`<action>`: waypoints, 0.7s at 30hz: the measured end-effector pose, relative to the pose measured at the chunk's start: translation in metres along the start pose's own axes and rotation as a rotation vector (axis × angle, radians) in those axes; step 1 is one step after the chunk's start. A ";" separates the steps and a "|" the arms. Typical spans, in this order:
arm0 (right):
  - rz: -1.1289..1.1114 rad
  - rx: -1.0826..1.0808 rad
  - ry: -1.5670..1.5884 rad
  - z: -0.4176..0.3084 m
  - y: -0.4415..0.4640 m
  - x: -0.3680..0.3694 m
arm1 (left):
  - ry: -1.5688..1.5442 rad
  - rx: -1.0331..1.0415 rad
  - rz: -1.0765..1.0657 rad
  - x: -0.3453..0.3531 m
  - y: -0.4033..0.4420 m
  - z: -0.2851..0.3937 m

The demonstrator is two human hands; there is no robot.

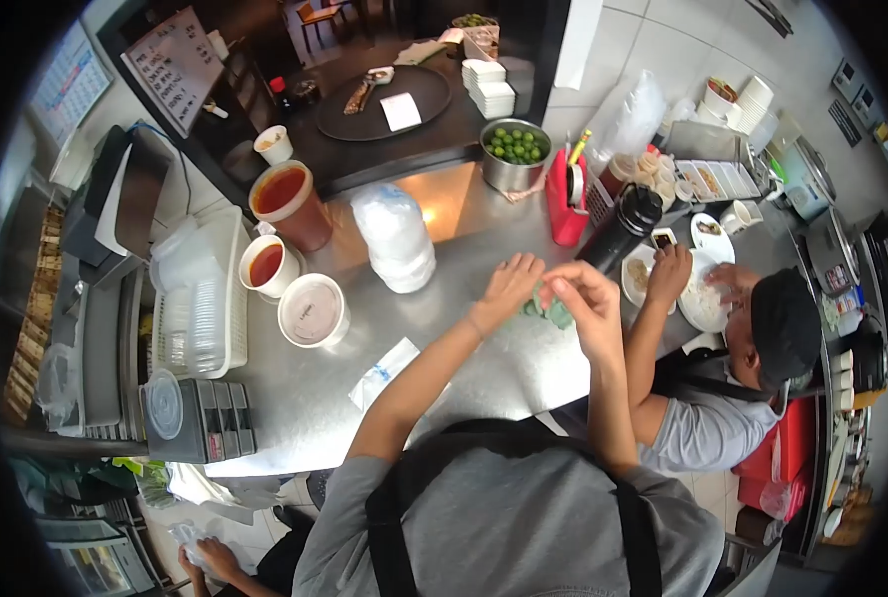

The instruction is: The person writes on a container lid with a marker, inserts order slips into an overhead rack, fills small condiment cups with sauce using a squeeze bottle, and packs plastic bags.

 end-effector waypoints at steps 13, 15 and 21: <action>0.009 0.121 -0.027 0.085 0.000 -0.013 | 0.086 -0.473 0.362 -0.172 -0.024 -0.151; -0.102 0.149 -0.186 0.108 -0.005 -0.009 | 0.101 -0.470 0.343 -0.170 -0.023 -0.151; -0.303 0.059 -0.423 0.128 -0.010 0.026 | 0.117 -0.538 0.348 -0.179 -0.015 -0.154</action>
Point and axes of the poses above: each hand's wrist, its own y-axis towards the middle knuckle, its own x-axis out of the palm, z = x × y, the point moved 5 cm from there along y, towards the middle knuckle, and after that the axes turned 13 degrees about y, right-handed, at the moved point
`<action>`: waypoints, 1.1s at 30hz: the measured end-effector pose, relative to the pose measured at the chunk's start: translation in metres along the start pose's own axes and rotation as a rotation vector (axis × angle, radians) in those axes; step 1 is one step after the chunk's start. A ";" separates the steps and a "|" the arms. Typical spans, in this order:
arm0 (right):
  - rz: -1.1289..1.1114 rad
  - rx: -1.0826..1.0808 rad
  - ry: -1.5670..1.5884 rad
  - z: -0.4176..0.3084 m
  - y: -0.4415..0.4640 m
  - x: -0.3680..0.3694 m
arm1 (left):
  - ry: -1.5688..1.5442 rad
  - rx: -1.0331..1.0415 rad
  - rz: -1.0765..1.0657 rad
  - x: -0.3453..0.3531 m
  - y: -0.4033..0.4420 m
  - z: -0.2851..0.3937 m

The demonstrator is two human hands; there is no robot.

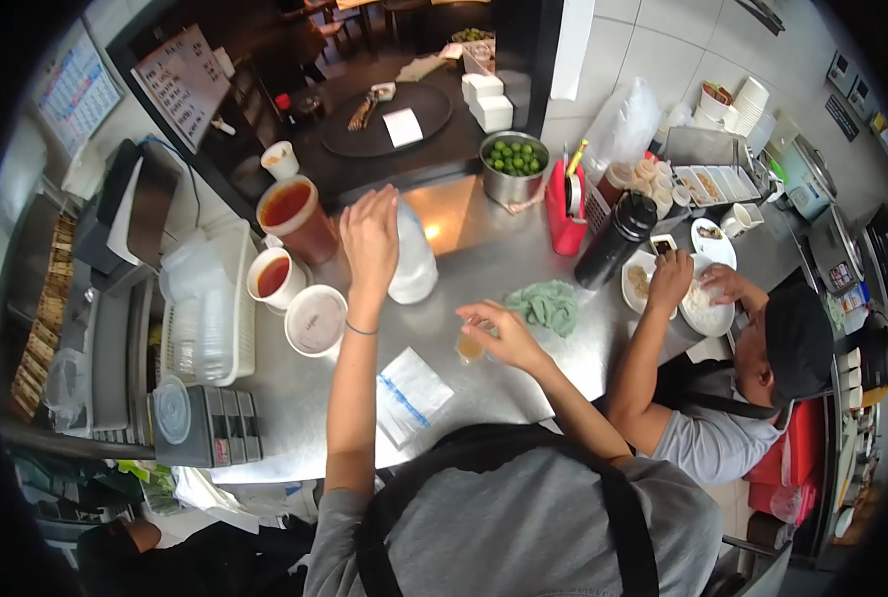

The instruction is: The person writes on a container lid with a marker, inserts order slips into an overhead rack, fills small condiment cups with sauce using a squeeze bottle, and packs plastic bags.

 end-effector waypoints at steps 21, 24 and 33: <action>0.059 -0.298 1.155 -0.155 0.099 0.003 | -0.274 0.463 0.150 -0.187 -0.030 0.084; -0.154 -0.443 0.552 -0.164 0.085 -0.005 | -0.972 0.004 0.207 -0.171 -0.060 0.043; -0.661 0.228 1.023 -0.084 0.044 0.046 | -1.091 -0.302 -0.400 -0.101 -0.110 -0.003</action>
Point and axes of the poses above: each hand's wrist, its own y-axis towards the middle knuckle, its own x-axis out of the palm, z = x × y, the point moved 5 cm from there along y, towards the middle knuckle, and after that the axes turned 13 degrees about y, right-handed, at the moved point
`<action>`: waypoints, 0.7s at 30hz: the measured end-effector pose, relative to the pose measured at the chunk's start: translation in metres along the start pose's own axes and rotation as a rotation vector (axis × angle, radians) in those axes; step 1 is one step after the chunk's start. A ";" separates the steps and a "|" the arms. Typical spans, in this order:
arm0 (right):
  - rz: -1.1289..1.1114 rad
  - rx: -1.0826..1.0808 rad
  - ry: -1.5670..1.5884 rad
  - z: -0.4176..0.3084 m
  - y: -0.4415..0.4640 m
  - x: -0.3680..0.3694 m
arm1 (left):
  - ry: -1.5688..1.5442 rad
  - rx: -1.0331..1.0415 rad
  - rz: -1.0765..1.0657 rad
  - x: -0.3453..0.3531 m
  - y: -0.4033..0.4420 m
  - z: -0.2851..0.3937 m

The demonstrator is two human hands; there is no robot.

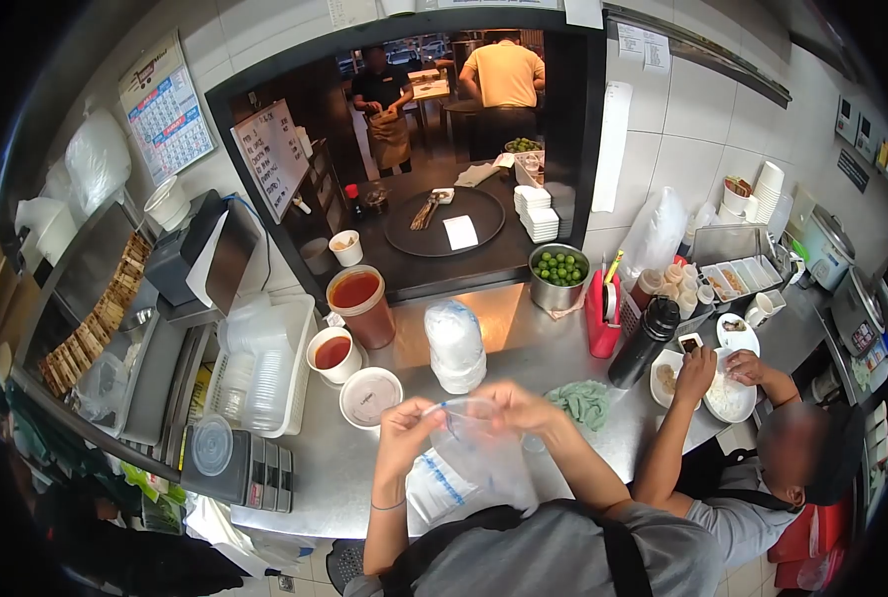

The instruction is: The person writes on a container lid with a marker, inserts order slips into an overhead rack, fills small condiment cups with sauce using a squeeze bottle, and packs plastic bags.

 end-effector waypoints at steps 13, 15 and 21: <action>0.225 0.020 0.545 0.044 -0.036 0.010 | -0.864 -0.203 -0.143 0.036 -0.030 -0.029; 0.027 -0.025 0.374 0.053 -0.045 0.008 | -1.367 -0.159 -0.279 0.043 -0.035 -0.045; -0.303 -0.215 0.483 0.041 -0.057 0.034 | -1.430 -0.489 -0.241 0.045 -0.068 -0.096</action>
Point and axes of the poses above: each hand's wrist, its own y-axis towards the middle knuckle, its own x-axis out of the palm, z = x × y, the point moved 5 cm from there along y, towards the middle knuckle, and after that the axes turned 13 degrees about y, right-handed, at the moved point
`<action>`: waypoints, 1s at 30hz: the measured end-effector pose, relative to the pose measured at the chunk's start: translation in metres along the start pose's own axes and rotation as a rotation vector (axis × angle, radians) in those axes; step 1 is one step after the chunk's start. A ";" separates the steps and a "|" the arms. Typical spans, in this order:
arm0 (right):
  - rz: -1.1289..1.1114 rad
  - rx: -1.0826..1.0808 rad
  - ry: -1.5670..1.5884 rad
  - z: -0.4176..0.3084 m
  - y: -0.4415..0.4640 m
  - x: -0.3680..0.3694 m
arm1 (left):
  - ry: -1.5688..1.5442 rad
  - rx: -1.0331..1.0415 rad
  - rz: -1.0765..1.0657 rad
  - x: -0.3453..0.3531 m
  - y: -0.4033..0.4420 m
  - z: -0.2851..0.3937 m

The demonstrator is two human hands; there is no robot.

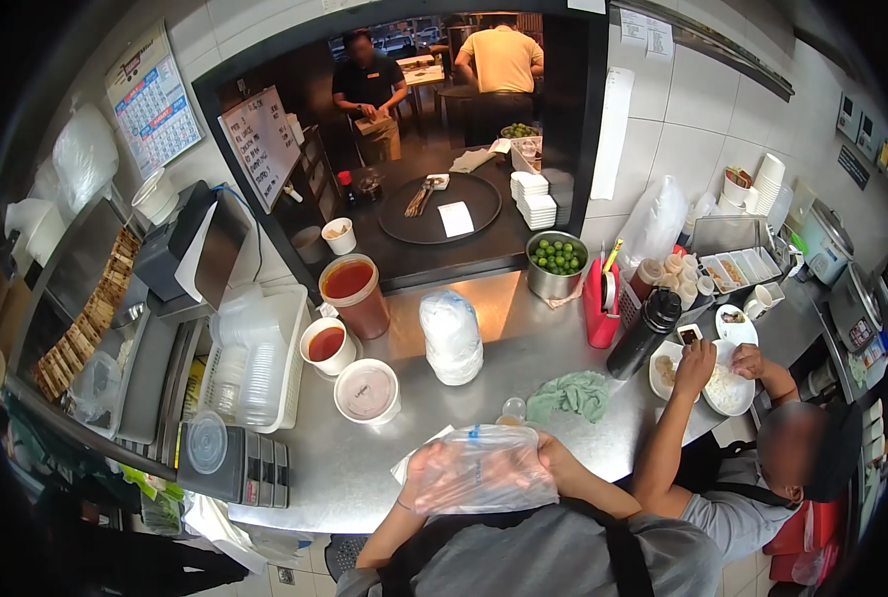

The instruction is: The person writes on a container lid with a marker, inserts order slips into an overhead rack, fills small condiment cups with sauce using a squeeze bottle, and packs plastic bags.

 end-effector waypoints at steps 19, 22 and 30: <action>0.014 0.393 -1.345 -0.061 0.050 0.021 | 2.667 0.767 -0.188 0.134 0.016 0.069; 0.361 0.154 -1.519 -0.075 0.048 0.012 | 2.481 0.222 0.483 0.057 0.014 0.079; 0.268 0.439 -2.099 -0.025 -0.053 -0.099 | 2.302 0.223 0.724 -0.035 0.000 0.065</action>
Point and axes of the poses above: each hand's wrist, its own y-axis towards the middle knuckle, its own x-axis out of the palm, z = x × y, the point moved 5 cm from there along y, towards the middle knuckle, and after that the axes turned 13 degrees about y, right-handed, at the moved point
